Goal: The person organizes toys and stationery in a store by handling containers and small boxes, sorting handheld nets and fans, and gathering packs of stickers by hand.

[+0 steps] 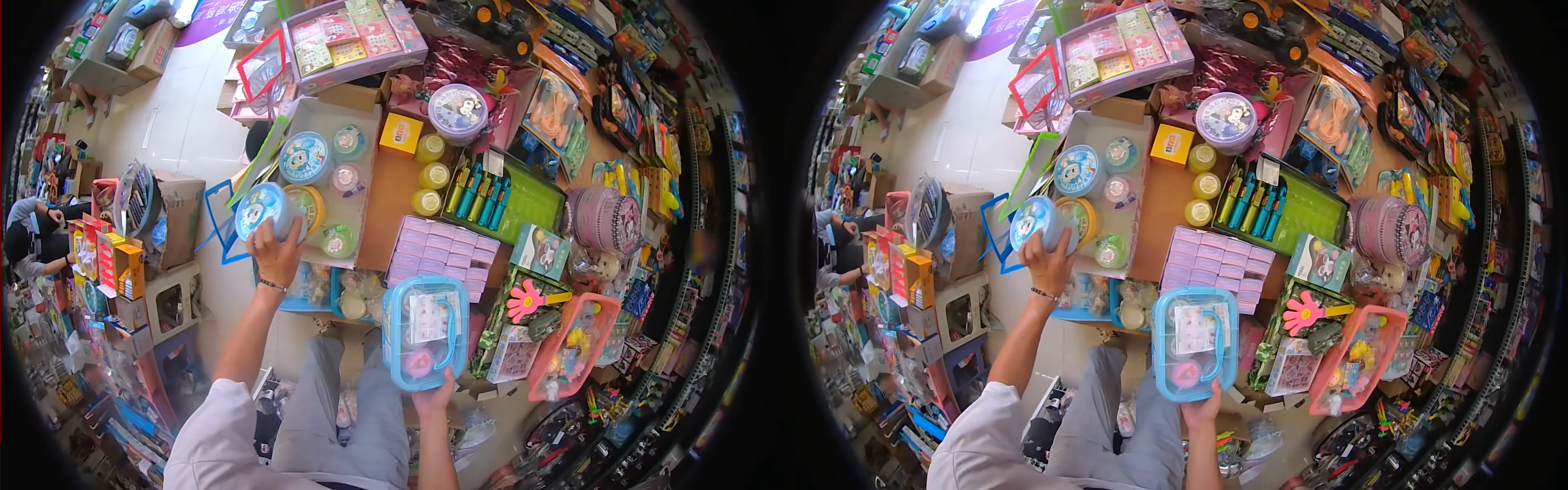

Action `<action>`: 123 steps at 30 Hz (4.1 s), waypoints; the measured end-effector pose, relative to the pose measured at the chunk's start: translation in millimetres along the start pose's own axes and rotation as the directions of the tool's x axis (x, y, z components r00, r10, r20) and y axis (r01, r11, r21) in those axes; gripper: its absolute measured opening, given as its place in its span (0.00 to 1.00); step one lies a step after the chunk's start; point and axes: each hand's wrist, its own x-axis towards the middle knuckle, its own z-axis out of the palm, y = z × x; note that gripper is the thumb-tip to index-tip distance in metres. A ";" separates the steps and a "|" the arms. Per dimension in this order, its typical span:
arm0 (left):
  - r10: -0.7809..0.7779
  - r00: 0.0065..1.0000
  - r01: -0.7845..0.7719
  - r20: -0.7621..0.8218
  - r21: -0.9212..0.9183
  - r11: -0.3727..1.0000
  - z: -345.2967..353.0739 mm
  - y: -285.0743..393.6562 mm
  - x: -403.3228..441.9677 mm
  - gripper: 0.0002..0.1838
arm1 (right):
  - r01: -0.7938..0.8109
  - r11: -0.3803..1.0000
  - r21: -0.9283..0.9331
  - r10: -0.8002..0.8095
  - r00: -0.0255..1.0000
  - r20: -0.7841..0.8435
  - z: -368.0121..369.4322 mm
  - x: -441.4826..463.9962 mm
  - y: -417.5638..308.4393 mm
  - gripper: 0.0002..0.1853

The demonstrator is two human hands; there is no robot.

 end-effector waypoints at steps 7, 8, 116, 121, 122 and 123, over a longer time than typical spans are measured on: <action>0.182 0.978 -0.165 -0.103 0.152 0.975 14.4 27.7 -0.3 0.22 | 0.010 0.999 -0.031 -0.011 1.000 -0.017 11.1 -4.6 4.2 0.40; 0.098 0.985 -0.088 -0.142 0.075 0.993 17.5 27.0 -2.4 0.21 | 0.010 1.000 -0.018 -0.010 1.000 -0.010 6.7 -4.6 6.7 0.40; 0.028 0.623 0.731 0.782 -0.569 -0.376 -115.2 23.3 -105.9 0.66 | 0.460 -0.497 -0.736 -0.452 0.586 0.672 237.7 221.7 -91.6 0.21; 0.076 0.387 0.756 0.919 -0.269 -0.597 -167.5 39.1 -197.1 0.64 | 0.121 -0.873 -0.473 -0.328 0.572 0.752 253.6 284.5 -58.6 0.22; 0.090 0.335 0.731 0.938 -0.198 -0.653 -176.8 43.4 -212.5 0.63 | 0.086 -0.876 -0.475 -0.351 0.562 0.749 249.0 297.0 -48.5 0.23; 0.118 0.308 0.729 0.944 -0.155 -0.667 -186.0 45.9 -224.8 0.61 | 0.049 -0.879 -0.474 -0.372 0.550 0.747 247.8 303.3 -44.1 0.24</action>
